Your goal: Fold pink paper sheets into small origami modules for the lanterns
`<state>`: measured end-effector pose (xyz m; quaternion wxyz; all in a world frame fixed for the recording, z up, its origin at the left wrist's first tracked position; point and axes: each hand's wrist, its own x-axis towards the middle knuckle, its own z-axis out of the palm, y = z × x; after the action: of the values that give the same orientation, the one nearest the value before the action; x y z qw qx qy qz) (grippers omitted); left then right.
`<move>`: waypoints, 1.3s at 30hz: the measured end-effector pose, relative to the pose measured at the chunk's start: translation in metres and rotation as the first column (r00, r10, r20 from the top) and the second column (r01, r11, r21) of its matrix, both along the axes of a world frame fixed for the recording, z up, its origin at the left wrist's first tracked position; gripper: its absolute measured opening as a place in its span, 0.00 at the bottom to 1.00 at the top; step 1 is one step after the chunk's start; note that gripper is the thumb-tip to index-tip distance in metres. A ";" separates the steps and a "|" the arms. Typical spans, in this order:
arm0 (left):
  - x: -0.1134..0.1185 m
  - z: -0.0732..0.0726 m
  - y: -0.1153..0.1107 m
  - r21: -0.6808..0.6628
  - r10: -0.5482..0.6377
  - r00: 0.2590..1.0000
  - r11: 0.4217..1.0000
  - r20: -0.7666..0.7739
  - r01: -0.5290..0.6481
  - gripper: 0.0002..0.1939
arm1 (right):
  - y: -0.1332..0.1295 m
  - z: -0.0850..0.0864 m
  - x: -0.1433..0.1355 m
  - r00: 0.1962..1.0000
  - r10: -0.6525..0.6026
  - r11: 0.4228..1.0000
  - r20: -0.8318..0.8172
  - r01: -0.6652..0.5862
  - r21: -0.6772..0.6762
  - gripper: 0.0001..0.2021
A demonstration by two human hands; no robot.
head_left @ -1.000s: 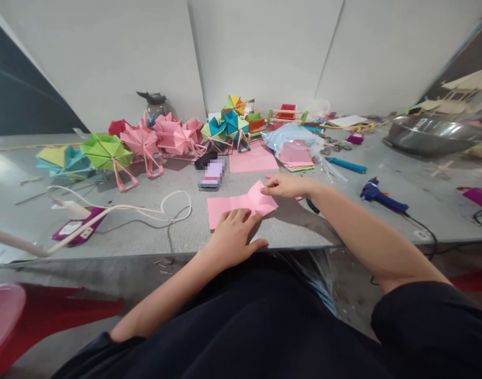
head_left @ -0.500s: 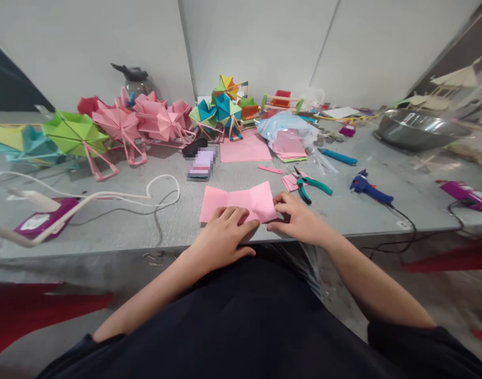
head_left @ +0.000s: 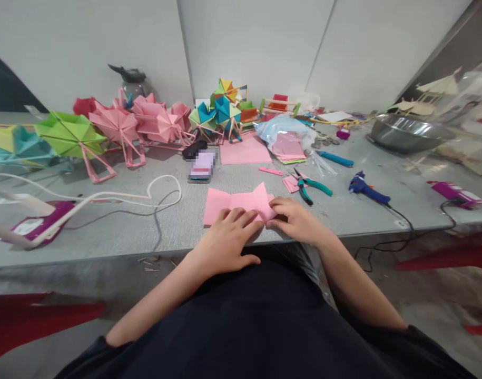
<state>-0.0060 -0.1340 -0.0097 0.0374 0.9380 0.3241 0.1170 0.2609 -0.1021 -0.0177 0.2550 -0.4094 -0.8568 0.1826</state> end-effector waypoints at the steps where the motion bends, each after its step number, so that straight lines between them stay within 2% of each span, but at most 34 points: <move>1: 0.000 0.000 0.000 0.002 -0.001 1.000 1.000 -0.002 0.001 0.40 | 0.000 0.000 0.000 1.000 -0.002 1.000 -0.006 0.002 -0.003 0.06; 6: 0.000 0.001 0.000 0.018 0.001 1.000 1.000 -0.010 0.000 0.40 | 0.000 0.003 -0.004 1.000 -0.008 1.000 0.003 0.008 -0.008 0.04; 11: 0.001 0.004 -0.003 0.048 0.021 0.999 0.999 -0.050 -0.019 0.34 | -0.003 0.007 -0.010 0.999 -0.026 1.000 0.021 0.026 -0.003 0.00; 16: 0.000 0.003 -0.003 0.065 0.011 0.998 0.998 -0.055 -0.007 0.33 | -0.005 0.006 -0.013 0.997 -0.071 0.997 -0.010 0.071 -0.031 0.09; 19: 0.000 0.001 -0.002 0.058 0.020 0.999 0.998 -0.043 -0.018 0.33 | -0.004 0.006 -0.015 0.998 -0.064 0.997 -0.006 0.064 -0.037 0.08; 24: -0.001 0.000 -0.003 0.039 0.024 1.000 0.999 -0.018 -0.023 0.32 | 0.002 0.016 -0.024 0.999 -0.024 0.997 0.045 0.027 -0.074 0.06; 27: 0.000 0.000 -0.003 0.035 0.042 0.999 0.999 -0.007 -0.041 0.31 | 0.006 0.022 -0.031 0.993 -0.039 0.995 0.108 0.049 -0.083 0.05; 30: -0.001 -0.002 -0.003 0.016 0.076 0.996 0.997 0.039 -0.076 0.29 | 0.009 0.021 -0.036 0.993 -0.062 0.994 0.103 0.071 -0.080 0.05; 35: 0.000 -0.006 -0.003 -0.059 0.161 0.960 0.987 0.231 -0.151 0.27 | 0.006 0.014 -0.034 0.997 -0.075 0.995 0.037 0.077 -0.061 0.09; 39: 0.000 -0.006 -0.004 -0.065 0.177 0.958 0.984 0.227 -0.166 0.26 | 0.005 0.011 -0.033 0.997 -0.072 0.996 0.014 0.072 -0.045 0.17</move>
<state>-0.0056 -0.1375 -0.0153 0.0859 0.8851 0.4003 0.2212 0.2278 -0.0966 -0.0065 0.2468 -0.4468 -0.8386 0.1901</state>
